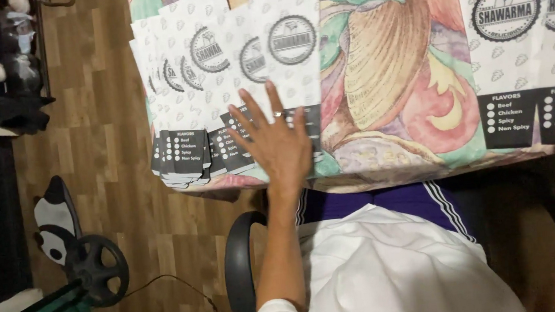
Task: Folding and gluing paper shawarma wrappers at a workstation.
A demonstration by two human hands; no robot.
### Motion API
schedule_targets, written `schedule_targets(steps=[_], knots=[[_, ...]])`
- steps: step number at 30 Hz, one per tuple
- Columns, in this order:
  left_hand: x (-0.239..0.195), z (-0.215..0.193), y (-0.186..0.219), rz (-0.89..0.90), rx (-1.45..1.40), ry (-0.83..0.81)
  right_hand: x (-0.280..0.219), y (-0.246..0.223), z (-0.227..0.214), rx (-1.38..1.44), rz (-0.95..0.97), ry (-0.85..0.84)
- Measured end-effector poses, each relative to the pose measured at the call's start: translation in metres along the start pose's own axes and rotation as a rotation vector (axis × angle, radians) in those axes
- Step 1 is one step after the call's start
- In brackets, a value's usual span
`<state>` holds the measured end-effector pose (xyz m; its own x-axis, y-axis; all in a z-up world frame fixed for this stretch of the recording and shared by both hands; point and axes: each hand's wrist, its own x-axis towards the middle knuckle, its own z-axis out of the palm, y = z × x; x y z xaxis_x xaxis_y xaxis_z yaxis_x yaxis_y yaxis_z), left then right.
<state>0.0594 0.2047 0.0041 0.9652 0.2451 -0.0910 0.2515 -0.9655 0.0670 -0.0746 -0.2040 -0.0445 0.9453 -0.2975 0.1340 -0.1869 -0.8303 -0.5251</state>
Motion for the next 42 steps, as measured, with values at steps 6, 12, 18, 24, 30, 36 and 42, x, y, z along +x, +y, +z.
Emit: schedule_targets(steps=[6,12,18,24,30,36,42], knots=[[-0.036,0.015,0.065,0.135,-0.248,0.082,0.019,-0.151,0.015,0.104,-0.727,0.183],[-0.047,0.016,0.073,0.299,-0.327,0.057,0.021,-0.175,0.051,0.121,-0.837,-0.272],[-0.045,0.021,0.065,0.347,-0.202,0.123,0.021,-0.163,0.027,0.06,-0.809,-0.247],[-0.073,0.002,0.073,0.597,-0.575,0.293,0.02,-0.16,0.008,0.426,-0.646,-0.237],[-0.098,0.011,0.096,0.981,-0.971,0.173,0.033,-0.126,0.001,0.28,-0.695,-0.087],[-0.098,0.026,0.105,0.971,-0.889,0.317,0.036,-0.125,-0.001,0.314,-0.703,-0.097],[-0.092,0.023,0.104,1.015,-0.939,0.319,0.039,-0.124,0.002,0.318,-0.737,-0.228]])
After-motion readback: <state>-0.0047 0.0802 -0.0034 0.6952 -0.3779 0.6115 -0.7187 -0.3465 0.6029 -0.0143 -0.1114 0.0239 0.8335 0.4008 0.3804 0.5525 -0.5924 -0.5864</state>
